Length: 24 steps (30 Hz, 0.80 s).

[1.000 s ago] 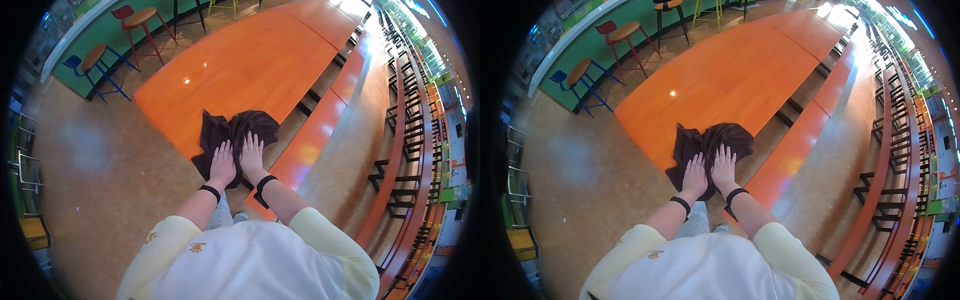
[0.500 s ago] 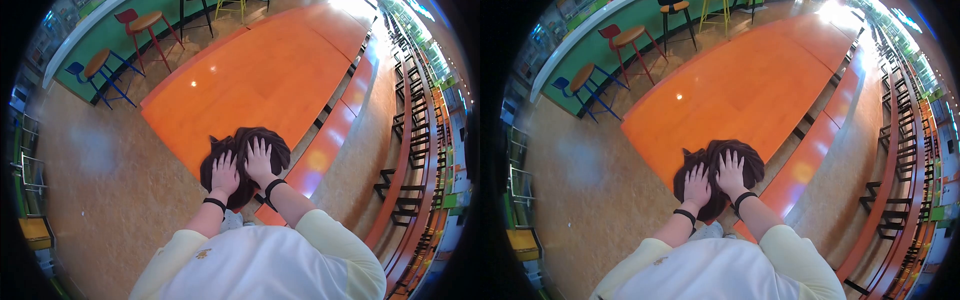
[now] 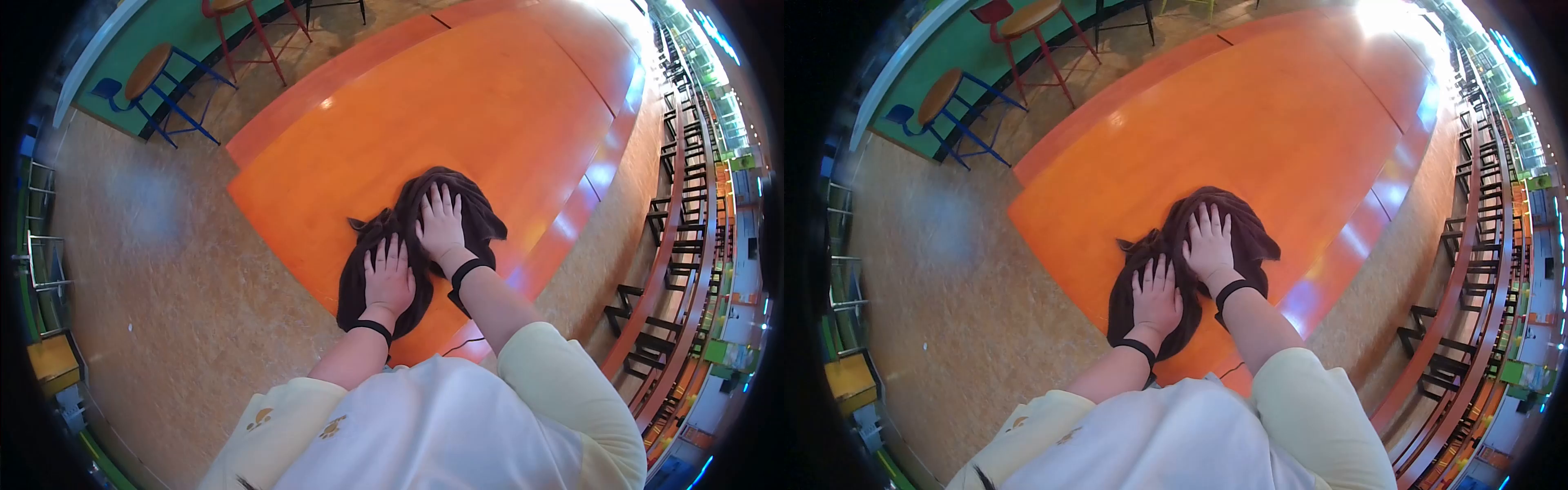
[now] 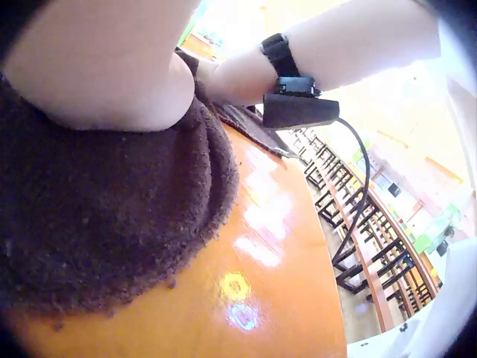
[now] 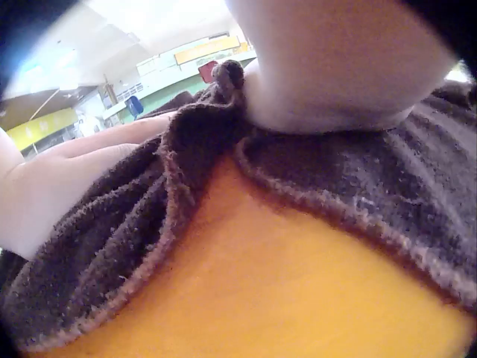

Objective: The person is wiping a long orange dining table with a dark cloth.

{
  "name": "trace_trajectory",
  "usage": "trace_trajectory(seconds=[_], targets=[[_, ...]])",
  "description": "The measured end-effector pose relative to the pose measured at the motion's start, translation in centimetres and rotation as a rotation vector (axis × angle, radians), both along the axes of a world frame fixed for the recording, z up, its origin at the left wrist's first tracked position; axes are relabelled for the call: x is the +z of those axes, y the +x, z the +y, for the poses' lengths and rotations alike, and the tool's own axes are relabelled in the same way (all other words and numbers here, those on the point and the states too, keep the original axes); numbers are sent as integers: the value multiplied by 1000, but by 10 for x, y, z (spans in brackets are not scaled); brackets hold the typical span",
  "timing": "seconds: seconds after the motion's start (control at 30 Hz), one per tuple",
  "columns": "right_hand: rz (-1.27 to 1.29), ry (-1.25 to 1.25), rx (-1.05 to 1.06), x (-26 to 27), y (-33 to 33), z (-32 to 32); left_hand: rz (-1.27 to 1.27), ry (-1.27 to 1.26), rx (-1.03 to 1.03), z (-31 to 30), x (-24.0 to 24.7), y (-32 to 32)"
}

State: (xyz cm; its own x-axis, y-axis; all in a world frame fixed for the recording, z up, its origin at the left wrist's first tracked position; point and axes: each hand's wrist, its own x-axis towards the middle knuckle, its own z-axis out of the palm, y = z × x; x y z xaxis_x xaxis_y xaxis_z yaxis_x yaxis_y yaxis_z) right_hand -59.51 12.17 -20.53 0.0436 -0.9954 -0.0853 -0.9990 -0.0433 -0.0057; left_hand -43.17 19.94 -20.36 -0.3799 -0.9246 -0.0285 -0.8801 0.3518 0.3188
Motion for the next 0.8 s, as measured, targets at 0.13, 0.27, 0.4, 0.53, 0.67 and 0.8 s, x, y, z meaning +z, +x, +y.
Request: trace_trajectory(seconds=[0.13, 0.27, 0.4, 0.53, 0.67, 0.8], targets=[[31, -5, 39, 5, -1, -21, 7, -33, 25, -7, -2, -4], [63, 8, 69, 4, -4, -39, 58, -24, 54, -13, -4, -9], [105, 1, 134, 5, -9, -53, 60, -3, 93, -14, -4, -17], [156, 38, 200, 10, -12, -72, 12, -12, 135, -17, -2, -25], [199, 69, 266, 16, -14, -88, 24, -12, 187, -23, -1, -32], [163, 31, 369, 20, -20, -105, 61, -45, 270, -27, 0, -40]])
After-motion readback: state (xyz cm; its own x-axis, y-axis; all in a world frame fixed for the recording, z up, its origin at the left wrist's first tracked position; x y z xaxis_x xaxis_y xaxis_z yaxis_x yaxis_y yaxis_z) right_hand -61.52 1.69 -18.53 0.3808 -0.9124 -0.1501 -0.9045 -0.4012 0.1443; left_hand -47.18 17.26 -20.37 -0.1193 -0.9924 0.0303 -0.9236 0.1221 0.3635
